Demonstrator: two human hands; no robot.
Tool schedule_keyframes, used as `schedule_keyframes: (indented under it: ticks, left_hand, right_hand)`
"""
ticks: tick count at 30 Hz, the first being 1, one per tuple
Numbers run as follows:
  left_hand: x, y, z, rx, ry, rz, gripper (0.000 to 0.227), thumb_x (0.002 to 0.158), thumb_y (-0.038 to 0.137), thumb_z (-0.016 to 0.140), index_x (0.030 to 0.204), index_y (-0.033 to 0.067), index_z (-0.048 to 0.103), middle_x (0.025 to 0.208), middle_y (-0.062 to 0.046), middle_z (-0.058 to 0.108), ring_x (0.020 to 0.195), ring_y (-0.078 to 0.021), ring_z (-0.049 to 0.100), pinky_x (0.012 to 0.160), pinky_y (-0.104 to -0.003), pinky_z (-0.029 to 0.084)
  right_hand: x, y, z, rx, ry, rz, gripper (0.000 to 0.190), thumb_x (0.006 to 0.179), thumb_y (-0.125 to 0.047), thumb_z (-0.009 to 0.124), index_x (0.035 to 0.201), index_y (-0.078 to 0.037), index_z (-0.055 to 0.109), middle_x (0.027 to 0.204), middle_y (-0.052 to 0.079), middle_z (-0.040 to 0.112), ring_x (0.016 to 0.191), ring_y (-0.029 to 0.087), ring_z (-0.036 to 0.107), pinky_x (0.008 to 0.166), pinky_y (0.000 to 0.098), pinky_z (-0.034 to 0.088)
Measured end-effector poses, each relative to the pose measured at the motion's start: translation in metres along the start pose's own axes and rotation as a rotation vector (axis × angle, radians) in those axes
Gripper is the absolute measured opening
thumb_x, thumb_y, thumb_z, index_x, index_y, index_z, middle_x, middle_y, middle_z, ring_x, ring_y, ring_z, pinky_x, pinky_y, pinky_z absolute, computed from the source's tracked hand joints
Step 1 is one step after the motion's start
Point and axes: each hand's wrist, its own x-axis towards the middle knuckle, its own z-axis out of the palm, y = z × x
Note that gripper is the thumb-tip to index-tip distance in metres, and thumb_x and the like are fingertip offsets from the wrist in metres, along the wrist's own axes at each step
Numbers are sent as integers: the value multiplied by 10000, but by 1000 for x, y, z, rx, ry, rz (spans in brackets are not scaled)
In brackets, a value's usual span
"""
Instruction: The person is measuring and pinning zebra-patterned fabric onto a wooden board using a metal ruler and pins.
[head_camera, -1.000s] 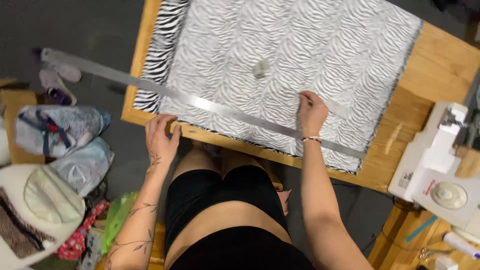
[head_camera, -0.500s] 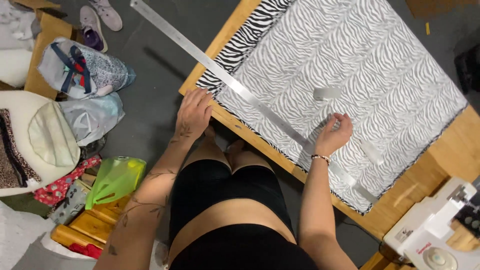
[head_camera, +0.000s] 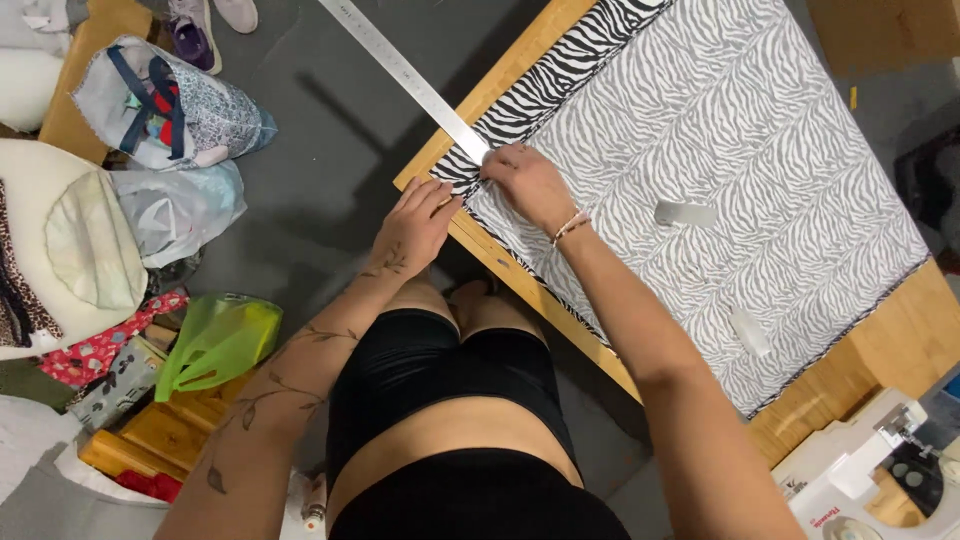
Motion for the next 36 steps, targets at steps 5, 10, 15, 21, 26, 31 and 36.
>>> schedule_keyframes:
  ticks: [5, 10, 15, 21, 26, 31, 36]
  left_hand:
    - [-1, -1, 0, 56, 37, 42, 322, 917, 134, 660, 1236, 97, 678, 1265, -148, 633, 1300, -306, 556, 1183, -512, 343]
    - [-2, -2, -1, 59, 62, 64, 335, 907, 140, 667, 1236, 85, 682, 1260, -162, 637, 1292, -326, 559, 1180, -523, 346]
    - [0, -5, -4, 96, 29, 114, 342, 918, 170, 602, 1245, 78, 646, 1307, -152, 590, 1302, -327, 535, 1146, -490, 399]
    - [-2, -9, -2, 112, -2, 186, 431, 883, 240, 656, 1263, 39, 622, 1318, -180, 580, 1314, -367, 518, 1139, -503, 402]
    - [-2, -8, -4, 92, -7, 205, 499, 851, 266, 680, 1285, 30, 615, 1328, -197, 578, 1320, -385, 510, 1141, -506, 392]
    - [2, -11, -2, 72, 16, 219, 504, 839, 264, 675, 1280, 26, 618, 1315, -196, 584, 1309, -383, 514, 1147, -497, 381]
    - [3, -11, 0, 43, 2, 222, 569, 818, 262, 698, 1326, 24, 598, 1347, -199, 575, 1330, -379, 497, 1155, -501, 367]
  right_hand:
    - [5, 17, 9, -25, -124, -134, 82, 954, -99, 611, 923, -144, 673, 931, 47, 633, 930, 247, 631, 840, 349, 534]
    - [4, 29, 26, -51, -152, -212, 116, 965, -99, 573, 955, -148, 678, 939, 47, 601, 925, 258, 603, 816, 350, 511]
    - [9, 22, 17, -125, -171, -233, 84, 930, -120, 608, 890, -169, 664, 905, 36, 592, 909, 233, 608, 801, 329, 522]
    - [10, 20, 10, -73, -210, -187, 78, 905, -116, 618, 868, -168, 664, 887, 21, 613, 893, 215, 630, 790, 319, 533]
    - [12, 17, 0, 4, -304, -98, 89, 911, -119, 624, 905, -183, 687, 906, 30, 638, 907, 243, 649, 809, 344, 540]
    - [14, 22, 10, 115, -347, 18, 70, 926, -119, 662, 937, -145, 726, 920, 53, 675, 920, 286, 660, 829, 384, 537]
    - [10, 23, 17, 127, -351, 11, 37, 929, -198, 693, 941, -189, 727, 933, 14, 699, 950, 266, 664, 840, 401, 508]
